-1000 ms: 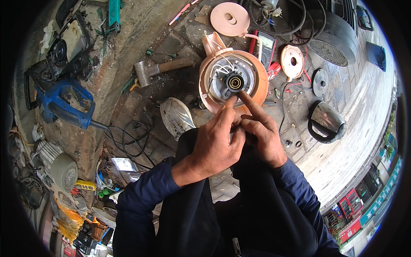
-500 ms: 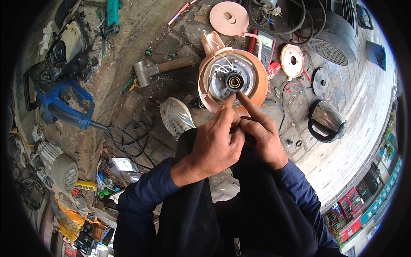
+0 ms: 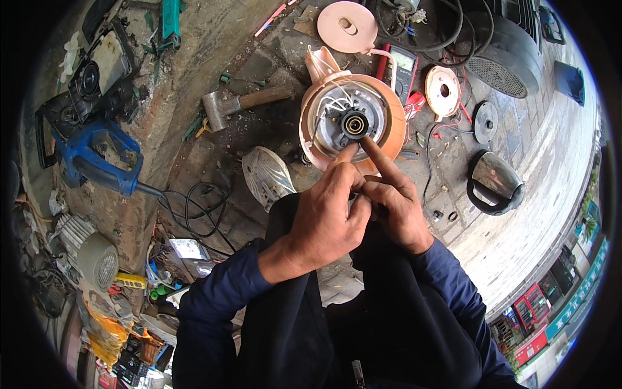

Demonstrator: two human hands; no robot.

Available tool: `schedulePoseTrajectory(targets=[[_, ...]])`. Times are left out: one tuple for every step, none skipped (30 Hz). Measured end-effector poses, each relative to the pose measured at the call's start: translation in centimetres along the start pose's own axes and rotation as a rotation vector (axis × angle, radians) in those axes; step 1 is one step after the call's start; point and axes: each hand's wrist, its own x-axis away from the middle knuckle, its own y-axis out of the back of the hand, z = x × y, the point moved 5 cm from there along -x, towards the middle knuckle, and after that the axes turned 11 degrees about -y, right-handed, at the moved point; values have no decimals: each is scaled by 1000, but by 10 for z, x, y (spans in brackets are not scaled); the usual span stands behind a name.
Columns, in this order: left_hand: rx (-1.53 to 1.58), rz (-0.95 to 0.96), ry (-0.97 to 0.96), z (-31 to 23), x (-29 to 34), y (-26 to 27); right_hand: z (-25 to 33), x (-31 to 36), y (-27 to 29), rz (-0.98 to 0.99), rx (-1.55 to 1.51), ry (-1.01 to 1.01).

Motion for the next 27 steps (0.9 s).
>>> schedulePoseTrajectory(targets=[[-20, 3, -12, -1, 0, 0, 0, 0, 1, -9, 2, -1], [-52, 7, -29, -1, -1, 1, 0, 1, 1, -17, 4, -3], [-37, 5, -32, -1, -1, 1, -2, 1, 2, -63, 19, -40], [-34, 3, -42, -2, -2, 1, 1, 2, 0, -31, 2, 15], [-41, 3, -55, -2, -3, 1, 2, 2, -2, -36, -1, 36], [-24, 2, -30, -2, -3, 1, 4, 4, -3, -29, 5, 56], [-17, 5, -8, -1, -3, 1, 4, 4, -4, -32, 2, 41], [-9, 8, 14, -1, -3, 0, 5, 5, -4, -24, 9, 25], [-2, 7, 26, -1, -3, 0, 6, 5, -5, -8, 6, 36], [4, 6, 38, -1, -3, 0, 5, 5, -6, -9, 1, 24], [8, 0, 42, -1, -3, 0, 5, 4, -6, -1, -14, 38], [15, 7, 43, -1, -3, 0, 5, 3, -7, 6, -29, 53], [20, 9, 34, -1, -4, 0, 4, 2, -7, 8, -29, 58], [23, 11, 25, -1, -4, -1, 3, 1, -6, 9, -29, 63], [18, 14, 26, 0, -4, -1, 2, 1, -6, 14, -29, 69], [11, 17, 26, 1, -3, -1, 1, 0, -5, 29, -38, 69], [4, 20, 26, 1, -2, -2, 0, 0, -5, 48, -47, 72], [-36, 25, -12, 1, -2, -2, -1, -1, -4, 49, -59, 59], [-77, 29, -49, 1, -2, -3, -1, -1, -3, 50, -23, 75], [-101, 33, -69, 0, -2, -4, -2, -1, -2, 33, 11, 73], [-126, 36, -88, 0, -1, -4, -2, -1, -2, 22, 35, 78], [-135, 39, -91, 0, 0, -6, -1, -1, -1, 3, 74, 82], [-151, 47, -92, 0, 0, -7, -1, -1, -1, -10, 105, 93], [-167, 55, -93, 1, 1, -8, 0, -1, 0, -23, 136, 104], [-189, 70, -91, 1, 1, -10, 1, -1, 1, -45, 185, 107], [-210, 80, -98, 1, 2, -10, 2, -1, 2, -65, 235, 110], [-231, 90, -104, 1, 2, -11, 3, 0, 3, -83, 279, 127]])
